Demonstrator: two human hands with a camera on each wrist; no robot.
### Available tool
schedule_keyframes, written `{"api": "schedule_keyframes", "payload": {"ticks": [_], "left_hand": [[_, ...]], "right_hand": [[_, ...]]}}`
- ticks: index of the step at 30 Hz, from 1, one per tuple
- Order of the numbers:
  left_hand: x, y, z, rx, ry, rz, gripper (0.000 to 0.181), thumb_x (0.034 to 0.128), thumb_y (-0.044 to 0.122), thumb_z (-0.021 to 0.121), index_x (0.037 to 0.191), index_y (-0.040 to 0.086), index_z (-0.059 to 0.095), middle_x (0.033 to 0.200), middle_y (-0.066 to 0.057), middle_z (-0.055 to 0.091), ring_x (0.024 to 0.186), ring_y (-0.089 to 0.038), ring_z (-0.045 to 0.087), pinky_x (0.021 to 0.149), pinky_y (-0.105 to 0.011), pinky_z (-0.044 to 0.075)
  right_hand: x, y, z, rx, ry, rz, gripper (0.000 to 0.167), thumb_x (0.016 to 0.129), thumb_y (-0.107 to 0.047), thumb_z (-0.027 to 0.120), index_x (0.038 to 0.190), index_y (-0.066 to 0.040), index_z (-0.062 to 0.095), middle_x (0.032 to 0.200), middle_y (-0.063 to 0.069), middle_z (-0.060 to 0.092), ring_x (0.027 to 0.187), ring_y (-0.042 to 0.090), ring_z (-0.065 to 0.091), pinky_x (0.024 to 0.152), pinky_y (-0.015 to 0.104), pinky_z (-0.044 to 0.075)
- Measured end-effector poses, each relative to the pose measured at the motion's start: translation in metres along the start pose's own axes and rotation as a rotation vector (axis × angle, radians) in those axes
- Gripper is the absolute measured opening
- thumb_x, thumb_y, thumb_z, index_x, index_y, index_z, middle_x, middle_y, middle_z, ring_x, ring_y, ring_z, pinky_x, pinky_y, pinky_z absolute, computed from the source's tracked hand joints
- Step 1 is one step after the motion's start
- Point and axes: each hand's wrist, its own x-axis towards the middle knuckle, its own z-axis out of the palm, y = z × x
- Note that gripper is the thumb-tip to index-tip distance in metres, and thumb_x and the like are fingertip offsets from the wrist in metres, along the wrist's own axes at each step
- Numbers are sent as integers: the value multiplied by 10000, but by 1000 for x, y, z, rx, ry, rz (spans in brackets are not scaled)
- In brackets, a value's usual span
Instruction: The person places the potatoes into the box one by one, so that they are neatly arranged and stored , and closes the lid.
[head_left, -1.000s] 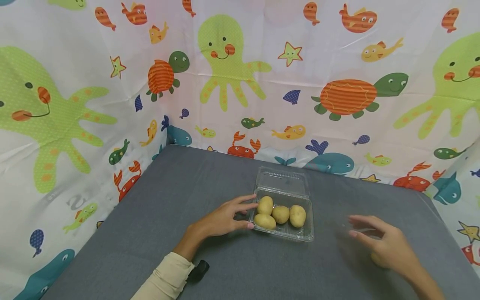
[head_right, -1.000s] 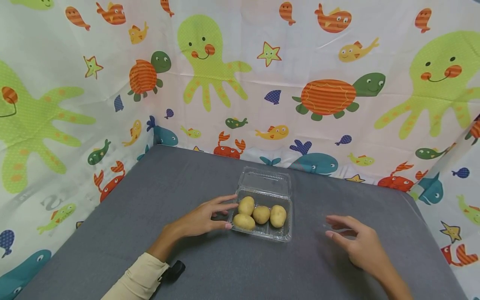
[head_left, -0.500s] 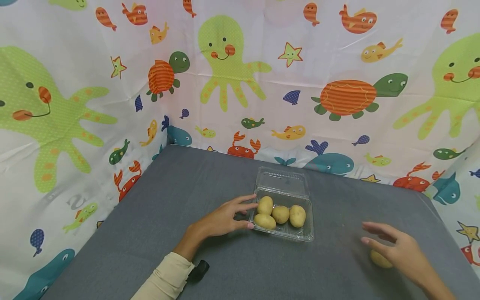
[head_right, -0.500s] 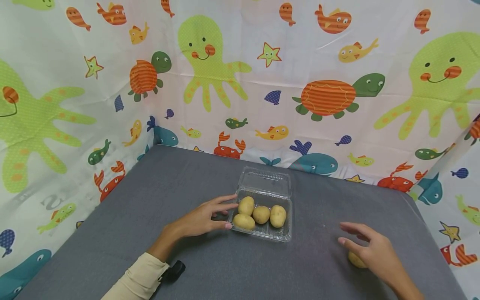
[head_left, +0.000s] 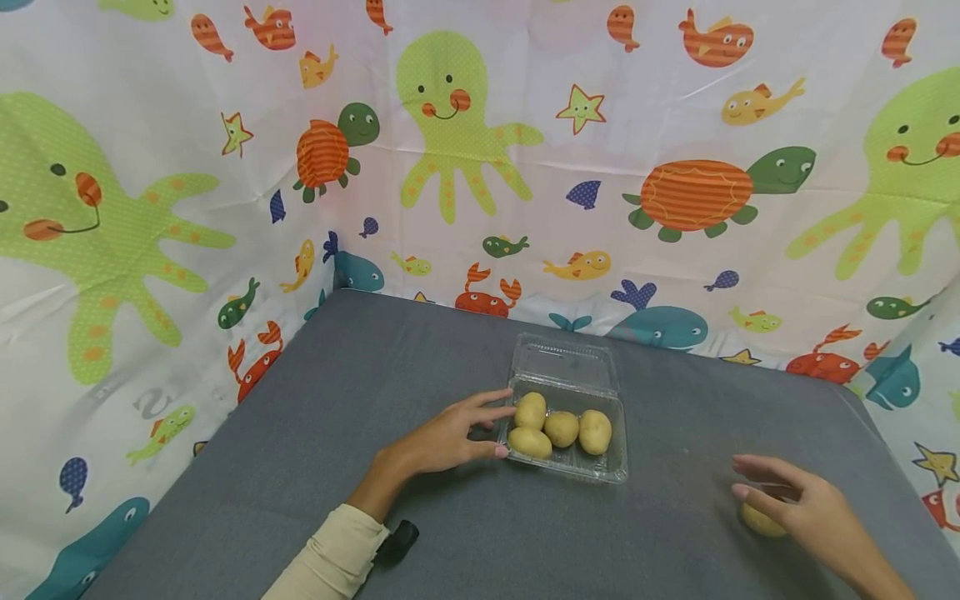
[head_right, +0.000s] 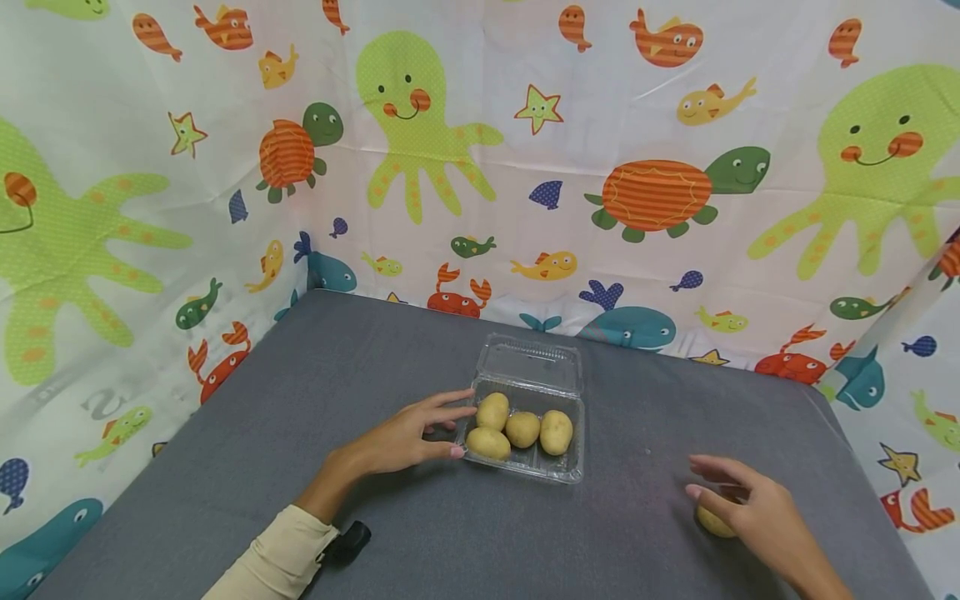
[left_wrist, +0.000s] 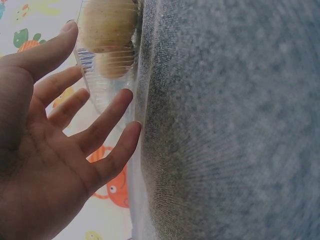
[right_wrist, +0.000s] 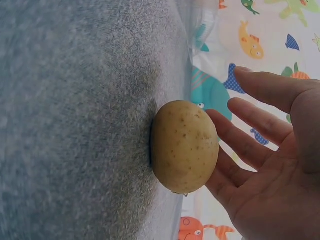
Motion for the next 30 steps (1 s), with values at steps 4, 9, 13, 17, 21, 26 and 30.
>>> {"api": "schedule_keyframes", "payload": {"ticks": [4,9,13,17,21,26,30], "left_hand": [[0,0,0,-12,3,9,644,1014,360,747,1582,157,523,1746,1,293,1346,-262,627,1126,-483,505],[0,-1,1,-22,1,10,644,1015,359,745,1581,146,522,1745,-10,294,1355,-277,620,1128,-493,502],[0,0,1,-28,2,2,637,1017,355,744,1581,157,523,1742,16,295,1369,-287,607,1131,-502,498],[-1,1,1,-32,3,-4,636,1015,354,746,1580,162,525,1739,40,296,1363,-284,615,1133,-500,497],[-2,1,0,-26,2,2,636,1019,355,741,1582,158,521,1741,26,295,1354,-281,622,1130,-507,498],[-1,1,0,-19,0,0,642,1017,351,745,1588,167,515,1747,22,285,1355,-266,620,1131,-487,501],[-1,0,1,-10,0,9,640,1023,354,736,1589,156,512,1746,8,287,1349,-273,624,1126,-494,504]], "right_hand": [[-1,4,-1,-3,-5,5,698,1022,-536,675,1466,-3,589,1395,247,664,1248,442,630,903,497,612],[-2,8,-4,0,-30,25,722,1023,-546,668,1477,8,573,1411,264,646,1255,456,619,925,552,595],[-2,11,-4,6,-50,64,762,1019,-567,662,1483,28,556,1432,291,620,1256,467,611,917,555,598],[-3,13,-1,-16,-38,85,795,1005,-593,668,1464,48,562,1414,305,623,1231,459,603,911,552,593],[-4,17,0,-16,-62,100,816,1006,-596,664,1478,58,541,1419,308,614,1234,450,574,917,546,573],[-4,21,-2,23,-126,151,866,972,-589,713,1515,52,502,1481,328,545,1266,461,525,926,564,557],[-5,23,-2,20,-136,138,858,950,-538,763,1510,60,506,1497,347,515,1267,471,515,933,597,547]]}}
